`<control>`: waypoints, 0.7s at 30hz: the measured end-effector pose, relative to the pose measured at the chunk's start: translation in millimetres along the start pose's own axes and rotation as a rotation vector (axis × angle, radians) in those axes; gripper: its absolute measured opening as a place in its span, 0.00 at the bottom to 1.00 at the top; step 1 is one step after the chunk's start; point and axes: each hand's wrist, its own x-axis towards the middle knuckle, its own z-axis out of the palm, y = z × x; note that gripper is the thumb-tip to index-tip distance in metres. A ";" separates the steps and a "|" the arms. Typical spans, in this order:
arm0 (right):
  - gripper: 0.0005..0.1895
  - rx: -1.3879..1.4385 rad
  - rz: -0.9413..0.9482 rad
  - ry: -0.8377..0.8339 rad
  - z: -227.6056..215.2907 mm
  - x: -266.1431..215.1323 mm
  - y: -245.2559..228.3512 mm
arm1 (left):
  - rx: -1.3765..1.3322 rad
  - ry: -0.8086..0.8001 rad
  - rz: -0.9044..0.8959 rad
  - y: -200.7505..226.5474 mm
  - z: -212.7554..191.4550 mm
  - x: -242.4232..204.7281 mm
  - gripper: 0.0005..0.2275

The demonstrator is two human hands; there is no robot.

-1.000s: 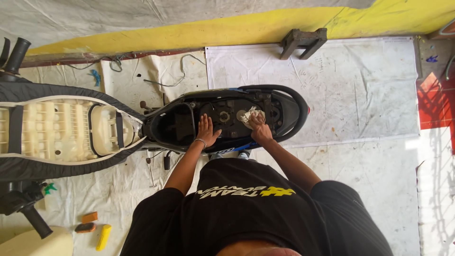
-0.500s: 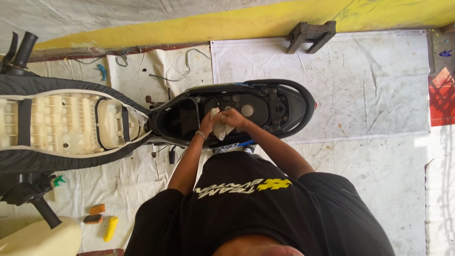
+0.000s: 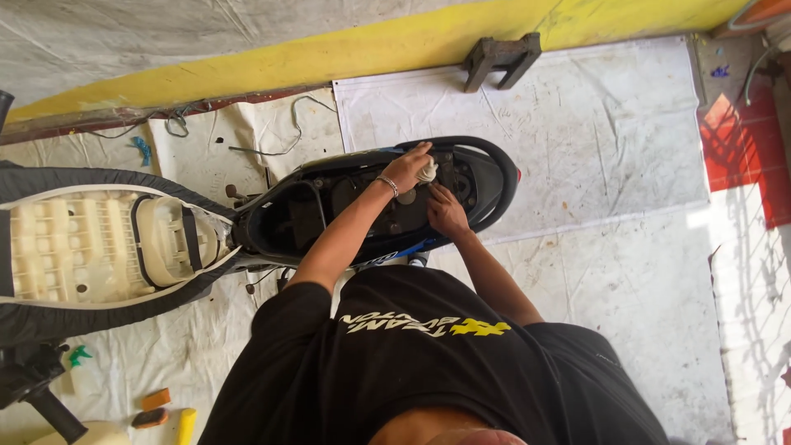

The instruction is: The person wipes the interior of a motorcycle's open storage compartment using a white cloth. They systematically clean the inner surfaces and edges of the compartment while standing in a workshop environment.

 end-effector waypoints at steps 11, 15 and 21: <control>0.15 0.110 0.099 -0.020 10.2 -15.0 5.1 | 0.133 -0.320 0.078 -71.3 -53.6 -128.9 0.41; 0.14 0.071 0.094 -0.007 10.4 -3.7 8.9 | -0.050 -0.146 -0.102 -85.6 -48.8 -201.8 0.41; 0.12 0.077 0.139 0.027 18.2 -2.7 13.0 | 0.020 0.005 -0.389 -64.0 39.8 -247.3 0.40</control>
